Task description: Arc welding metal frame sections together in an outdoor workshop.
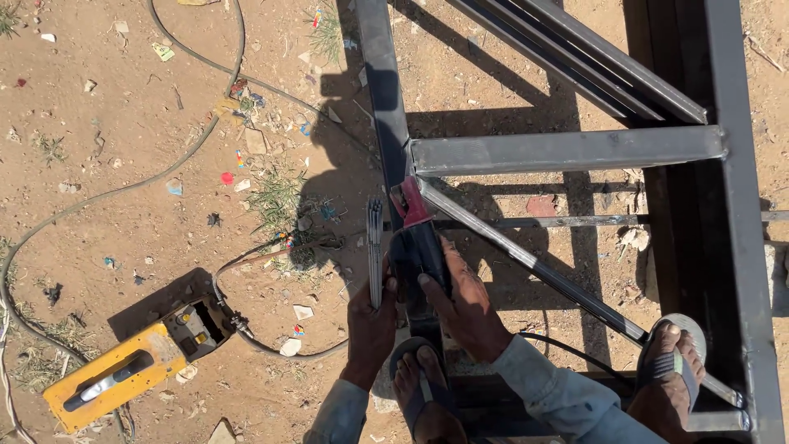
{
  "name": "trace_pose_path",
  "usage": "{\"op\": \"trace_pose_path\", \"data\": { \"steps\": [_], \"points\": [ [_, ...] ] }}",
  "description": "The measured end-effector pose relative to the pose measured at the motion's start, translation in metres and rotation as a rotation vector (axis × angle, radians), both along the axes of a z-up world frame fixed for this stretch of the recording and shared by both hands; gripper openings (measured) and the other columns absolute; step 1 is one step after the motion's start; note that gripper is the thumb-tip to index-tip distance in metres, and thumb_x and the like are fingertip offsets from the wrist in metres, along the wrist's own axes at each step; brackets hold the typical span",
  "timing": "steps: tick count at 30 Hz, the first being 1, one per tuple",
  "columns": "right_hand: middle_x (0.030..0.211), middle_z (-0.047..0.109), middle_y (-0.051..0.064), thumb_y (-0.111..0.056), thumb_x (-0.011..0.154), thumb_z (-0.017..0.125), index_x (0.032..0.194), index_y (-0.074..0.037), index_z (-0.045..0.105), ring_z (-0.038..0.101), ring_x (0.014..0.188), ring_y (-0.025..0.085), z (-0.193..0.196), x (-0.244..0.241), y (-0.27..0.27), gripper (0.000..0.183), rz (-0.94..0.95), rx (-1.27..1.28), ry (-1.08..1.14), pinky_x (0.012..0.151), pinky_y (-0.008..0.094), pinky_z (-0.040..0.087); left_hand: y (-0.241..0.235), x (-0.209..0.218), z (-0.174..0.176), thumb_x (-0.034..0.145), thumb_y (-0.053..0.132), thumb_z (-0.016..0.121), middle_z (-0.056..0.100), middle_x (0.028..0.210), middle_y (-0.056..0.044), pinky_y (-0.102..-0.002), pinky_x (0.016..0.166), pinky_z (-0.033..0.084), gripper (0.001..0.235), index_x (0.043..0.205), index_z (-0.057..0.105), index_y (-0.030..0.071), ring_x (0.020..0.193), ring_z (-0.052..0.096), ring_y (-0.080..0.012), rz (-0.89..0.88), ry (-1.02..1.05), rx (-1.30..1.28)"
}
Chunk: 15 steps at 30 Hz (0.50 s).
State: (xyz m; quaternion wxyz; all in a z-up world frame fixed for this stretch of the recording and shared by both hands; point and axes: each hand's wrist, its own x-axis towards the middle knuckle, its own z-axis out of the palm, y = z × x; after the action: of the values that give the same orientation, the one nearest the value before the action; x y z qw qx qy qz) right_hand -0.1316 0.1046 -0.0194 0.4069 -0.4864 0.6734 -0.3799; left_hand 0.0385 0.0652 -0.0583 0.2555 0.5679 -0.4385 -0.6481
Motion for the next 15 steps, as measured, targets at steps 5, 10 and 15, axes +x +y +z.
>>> {"op": "trace_pose_path", "data": {
  "steps": [5, 10, 15],
  "points": [
    [0.14, 0.06, 0.026, -0.028, 0.102, 0.06, 0.156, 0.002, 0.035, 0.062, 0.128, 0.037, -0.006, 0.0, 0.002, 0.066, 0.002, 0.037, -0.038, 0.105, 0.043, 0.049, 0.003, 0.002, -0.006, 0.102, 0.03, 0.06, 0.061, 0.076, 0.003, -0.025, 0.049, 0.039, 0.048, 0.146, 0.062, 0.009, 0.059, 0.047, -0.0024, -0.009, -0.031, -0.019],
    [0.136, 0.061, 0.027, -0.03, 0.102, 0.06, 0.154, 0.004, 0.035, 0.063, 0.124, 0.037, -0.017, 0.0, 0.008, 0.067, 0.01, 0.091, 0.009, 0.102, 0.044, 0.05, 0.005, 0.002, -0.005, 0.102, 0.029, 0.06, 0.063, 0.074, 0.003, -0.025, 0.049, 0.043, 0.047, 0.144, 0.062, 0.007, 0.059, 0.052, -0.0034, 0.004, -0.034, -0.043],
    [0.138, 0.057, 0.026, -0.036, 0.101, 0.052, 0.157, 0.002, 0.025, 0.071, 0.105, 0.031, -0.02, -0.001, 0.011, 0.073, 0.03, 0.259, -0.069, 0.089, 0.041, 0.058, 0.006, 0.004, -0.007, 0.102, 0.03, 0.06, 0.061, 0.071, 0.003, -0.025, 0.05, 0.044, 0.049, 0.146, 0.06, 0.008, 0.06, 0.053, -0.0034, -0.024, 0.008, -0.058]
  ]
}}
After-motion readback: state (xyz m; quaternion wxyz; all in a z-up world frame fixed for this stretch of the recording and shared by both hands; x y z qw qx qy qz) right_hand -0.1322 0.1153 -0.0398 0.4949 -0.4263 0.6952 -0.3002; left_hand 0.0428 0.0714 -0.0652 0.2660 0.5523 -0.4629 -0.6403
